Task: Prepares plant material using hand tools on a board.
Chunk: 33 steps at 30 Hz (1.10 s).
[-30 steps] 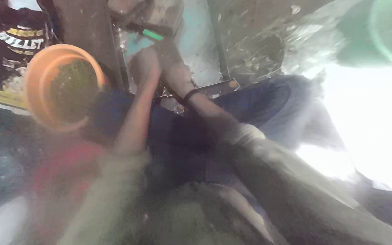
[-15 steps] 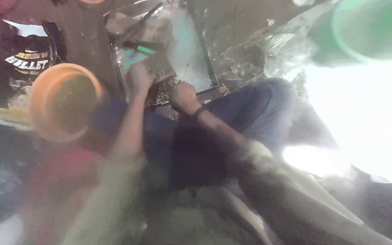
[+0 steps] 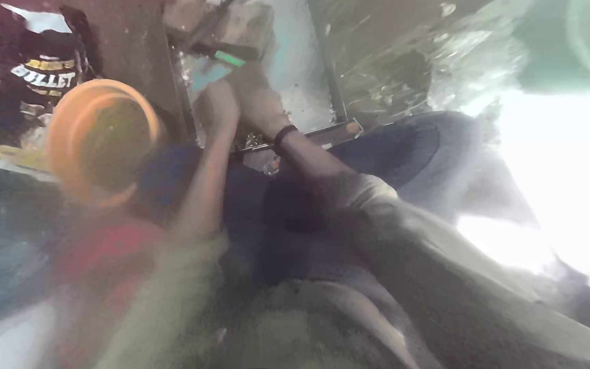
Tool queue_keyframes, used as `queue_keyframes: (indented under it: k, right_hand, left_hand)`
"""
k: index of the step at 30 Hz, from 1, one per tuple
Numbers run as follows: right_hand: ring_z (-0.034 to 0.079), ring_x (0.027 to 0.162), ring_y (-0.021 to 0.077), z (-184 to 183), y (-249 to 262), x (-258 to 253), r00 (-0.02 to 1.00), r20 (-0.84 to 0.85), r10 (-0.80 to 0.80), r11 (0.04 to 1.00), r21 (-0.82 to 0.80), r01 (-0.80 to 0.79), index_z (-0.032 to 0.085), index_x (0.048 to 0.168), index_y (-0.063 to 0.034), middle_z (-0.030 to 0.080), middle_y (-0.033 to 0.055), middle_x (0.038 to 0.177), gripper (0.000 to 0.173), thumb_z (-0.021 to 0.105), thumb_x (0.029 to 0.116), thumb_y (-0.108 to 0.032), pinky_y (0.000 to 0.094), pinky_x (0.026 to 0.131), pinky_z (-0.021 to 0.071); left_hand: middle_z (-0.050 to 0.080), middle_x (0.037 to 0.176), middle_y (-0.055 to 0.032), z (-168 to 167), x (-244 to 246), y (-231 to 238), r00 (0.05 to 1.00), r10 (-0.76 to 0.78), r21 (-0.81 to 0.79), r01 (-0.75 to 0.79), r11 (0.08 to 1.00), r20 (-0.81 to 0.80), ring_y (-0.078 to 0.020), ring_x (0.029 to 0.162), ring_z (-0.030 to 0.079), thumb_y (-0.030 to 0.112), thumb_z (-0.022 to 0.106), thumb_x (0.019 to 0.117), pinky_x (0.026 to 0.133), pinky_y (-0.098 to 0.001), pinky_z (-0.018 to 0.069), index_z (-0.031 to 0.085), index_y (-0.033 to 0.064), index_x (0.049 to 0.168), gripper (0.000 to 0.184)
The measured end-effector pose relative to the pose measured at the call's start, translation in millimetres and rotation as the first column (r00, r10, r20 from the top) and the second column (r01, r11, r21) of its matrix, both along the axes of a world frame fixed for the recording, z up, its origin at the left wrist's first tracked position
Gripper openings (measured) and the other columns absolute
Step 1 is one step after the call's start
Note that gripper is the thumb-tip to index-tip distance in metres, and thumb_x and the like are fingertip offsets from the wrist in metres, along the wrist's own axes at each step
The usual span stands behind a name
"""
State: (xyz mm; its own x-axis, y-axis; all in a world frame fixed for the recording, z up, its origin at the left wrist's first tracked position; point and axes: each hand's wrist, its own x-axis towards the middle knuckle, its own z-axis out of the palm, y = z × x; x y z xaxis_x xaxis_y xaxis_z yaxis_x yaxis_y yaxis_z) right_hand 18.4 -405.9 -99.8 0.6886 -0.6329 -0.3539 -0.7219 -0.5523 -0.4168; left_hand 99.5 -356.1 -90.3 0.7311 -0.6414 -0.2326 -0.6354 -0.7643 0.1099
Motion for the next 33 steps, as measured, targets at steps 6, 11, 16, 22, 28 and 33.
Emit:
queue_keyframes:
  k: [6,11,16,22,28,33]
  right_hand:
    - [0.070,0.105,0.0445,-7.9,19.5,-12.7,0.998,-0.060,-0.008,0.999,-0.051,0.005,0.072,0.117,-0.0081,0.072,0.0221,0.113,0.033,0.054,0.1027,-0.032,0.0657,0.077,0.0564]
    - [0.069,0.108,0.0440,10.1,46.0,-58.5,0.978,-0.205,-0.030,0.998,0.046,0.040,0.070,0.108,-0.0004,0.070,0.0245,0.113,0.027,0.061,0.0991,-0.024,0.0637,0.081,0.0558]
    - [0.071,0.100,0.0410,10.4,35.8,-67.8,0.988,-0.152,-0.027,0.999,0.029,0.032,0.071,0.098,-0.0017,0.072,0.0220,0.105,0.030,0.065,0.0947,-0.031,0.0624,0.075,0.0563]
    - [0.071,0.105,0.0425,10.5,18.1,-39.3,0.995,-0.085,-0.061,0.997,0.039,0.065,0.072,0.107,-0.0047,0.072,0.0222,0.111,0.033,0.055,0.1025,-0.033,0.0642,0.079,0.0563]
    - [0.070,0.108,0.0388,-10.3,9.0,-6.8,0.999,0.036,-0.007,1.000,-0.008,0.007,0.074,0.111,-0.0091,0.074,0.0178,0.114,0.032,0.052,0.1034,-0.031,0.0637,0.083,0.0563]
    - [0.069,0.111,0.0409,-9.3,11.8,-2.3,1.000,-0.011,-0.006,1.000,-0.016,0.006,0.073,0.117,-0.0099,0.073,0.0185,0.118,0.034,0.056,0.1007,-0.034,0.0645,0.084,0.0559]
  left_hand:
    - [0.073,0.118,-0.0174,0.9,-1.5,-1.7,1.000,-0.009,-0.023,0.008,1.000,-0.009,-0.0374,0.115,0.068,0.020,0.065,0.0938,0.098,-0.0654,0.0507,0.076,0.0096,0.110,0.022]
    - [0.072,0.122,-0.0178,2.9,2.8,-1.7,0.998,-0.024,-0.037,0.022,0.999,-0.052,-0.0377,0.116,0.068,0.021,0.067,0.0942,0.095,-0.0636,0.0546,0.077,0.0108,0.111,0.022]
    - [0.072,0.120,-0.0194,2.2,5.7,3.2,0.995,-0.042,-0.123,0.030,0.992,-0.090,-0.0389,0.119,0.067,0.021,0.068,0.0940,0.103,-0.0630,0.0504,0.077,0.0076,0.108,0.022]
    - [0.073,0.121,-0.0171,6.8,15.5,10.4,0.985,-0.063,-0.120,0.045,0.992,-0.157,-0.0373,0.118,0.068,0.018,0.068,0.0939,0.103,-0.0628,0.0512,0.076,0.0082,0.118,0.028]
    - [0.073,0.118,-0.0211,2.0,6.5,4.4,0.998,-0.046,-0.040,0.045,0.998,-0.030,-0.0415,0.116,0.067,0.023,0.065,0.0938,0.098,-0.0677,0.0507,0.076,0.0066,0.110,0.025]
    - [0.071,0.118,-0.0237,-1.2,3.7,-0.4,0.998,-0.063,-0.035,0.062,0.997,-0.013,-0.0421,0.116,0.067,0.017,0.061,0.0958,0.099,-0.0635,0.0520,0.075,0.0007,0.105,0.023]
